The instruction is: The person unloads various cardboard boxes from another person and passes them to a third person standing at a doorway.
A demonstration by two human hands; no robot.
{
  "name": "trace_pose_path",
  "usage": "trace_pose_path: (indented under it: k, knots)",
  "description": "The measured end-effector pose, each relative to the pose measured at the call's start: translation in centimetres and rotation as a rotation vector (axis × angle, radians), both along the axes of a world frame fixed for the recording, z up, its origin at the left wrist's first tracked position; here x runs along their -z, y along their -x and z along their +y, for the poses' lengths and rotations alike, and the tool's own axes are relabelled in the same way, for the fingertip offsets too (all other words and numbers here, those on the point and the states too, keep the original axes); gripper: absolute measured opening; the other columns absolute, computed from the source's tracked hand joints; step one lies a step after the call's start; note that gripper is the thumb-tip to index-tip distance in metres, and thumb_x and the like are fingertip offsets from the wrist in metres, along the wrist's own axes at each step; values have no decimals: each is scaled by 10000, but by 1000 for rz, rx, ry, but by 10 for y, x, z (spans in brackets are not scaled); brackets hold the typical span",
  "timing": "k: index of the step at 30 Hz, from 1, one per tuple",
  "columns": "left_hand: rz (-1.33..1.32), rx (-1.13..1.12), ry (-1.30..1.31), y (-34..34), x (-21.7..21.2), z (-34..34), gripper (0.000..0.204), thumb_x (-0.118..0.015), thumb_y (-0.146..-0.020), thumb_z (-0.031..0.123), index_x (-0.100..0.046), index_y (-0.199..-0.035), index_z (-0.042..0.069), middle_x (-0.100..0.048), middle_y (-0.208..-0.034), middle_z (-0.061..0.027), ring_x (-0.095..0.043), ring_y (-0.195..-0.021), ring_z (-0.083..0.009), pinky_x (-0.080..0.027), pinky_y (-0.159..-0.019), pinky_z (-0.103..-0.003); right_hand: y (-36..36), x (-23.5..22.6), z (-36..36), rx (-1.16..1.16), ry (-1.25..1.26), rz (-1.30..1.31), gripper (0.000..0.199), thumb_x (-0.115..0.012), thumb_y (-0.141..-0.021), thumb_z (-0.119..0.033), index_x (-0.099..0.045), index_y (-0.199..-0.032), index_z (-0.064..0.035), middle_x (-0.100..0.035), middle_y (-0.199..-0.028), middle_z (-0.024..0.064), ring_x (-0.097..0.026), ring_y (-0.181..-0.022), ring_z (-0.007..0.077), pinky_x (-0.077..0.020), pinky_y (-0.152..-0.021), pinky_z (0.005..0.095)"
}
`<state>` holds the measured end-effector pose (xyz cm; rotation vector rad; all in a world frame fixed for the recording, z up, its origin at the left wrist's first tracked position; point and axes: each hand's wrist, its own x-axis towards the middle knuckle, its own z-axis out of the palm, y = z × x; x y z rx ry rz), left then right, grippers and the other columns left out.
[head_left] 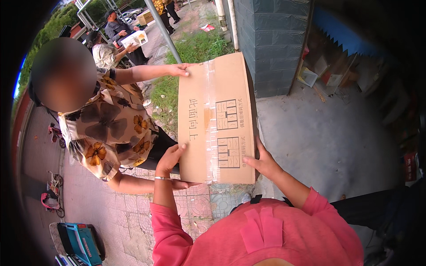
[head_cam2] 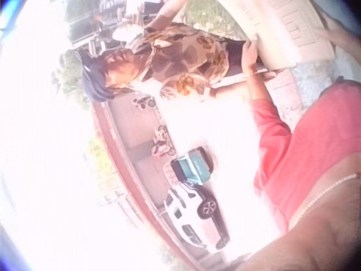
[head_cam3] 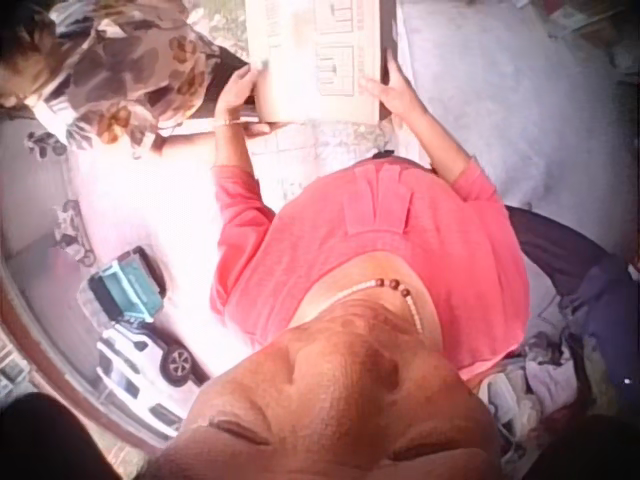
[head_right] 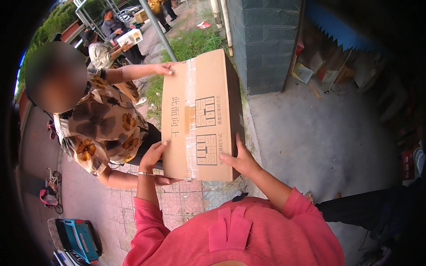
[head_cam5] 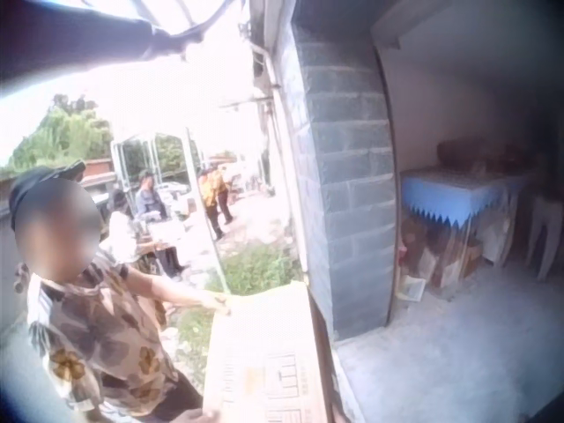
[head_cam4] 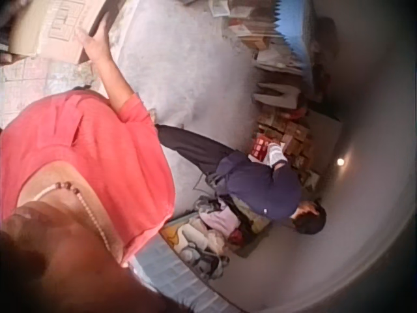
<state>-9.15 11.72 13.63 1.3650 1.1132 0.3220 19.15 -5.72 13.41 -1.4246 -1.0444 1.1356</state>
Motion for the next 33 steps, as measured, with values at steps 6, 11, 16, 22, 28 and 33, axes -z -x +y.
trace_pose_path:
  k: [6, 11, 16, 22, 28, 33]
  knots:
    - [-344, 82, -57, -36, -14, -37, 475, -618, -797, 211, -454, -1161, -48, -555, -1063, -87, -509, -975, -140, -395, -848, -256, -34, -24, -28, 32, -163, 148, 868, -599, -716, -171, -48, -1345, 59, -245, -1356, 179, -261, -1252, 231, -230, -1012, 312]
    - [-522, 186, -15, -99, -25, -69, 625, -631, -760, 143, -332, -1287, -10, -453, -1230, -100, -429, -1124, -179, -328, -940, -301, -74, -36, -83, 186, -160, 192, 830, -583, -707, -178, -105, -1360, 5, -291, -1342, 137, -287, -1242, 217, -233, -1011, 331]
    - [-584, 406, 53, -184, -30, -93, 606, -573, -784, 90, -292, -1313, 1, -440, -1247, -101, -422, -1139, -192, -322, -958, -313, -95, -27, -175, 468, -98, 320, 762, -584, -731, -197, -176, -1348, -14, -345, -1318, 122, -341, -1211, 218, -271, -992, 341]
    - [-606, 763, 172, -277, -27, -146, 597, -560, -785, 77, -296, -1315, 2, -447, -1245, -111, -432, -1134, -196, -332, -950, -306, -91, -6, -278, 796, -157, 326, 749, -575, -738, -222, -189, -1348, -18, -353, -1313, 126, -318, -1224, 228, -270, -988, 347]
    - [-613, 970, 254, -370, -23, -198, 577, -551, -785, 63, -314, -1308, 9, -457, -1238, -105, -435, -1134, -189, -337, -952, -304, -110, -3, -341, 1031, -220, 313, 750, -565, -754, -188, -154, -1357, -17, -329, -1332, 144, -318, -1224, 233, -272, -986, 346]
    - [-619, 1096, 276, -412, -24, -223, 572, -553, -786, 67, -321, -1306, 10, -452, -1247, -103, -416, -1153, -186, -319, -964, -299, -118, 1, -369, 1135, -262, 324, 759, -574, -761, -189, -138, -1359, -20, -327, -1331, 140, -308, -1231, 229, -245, -1005, 341]
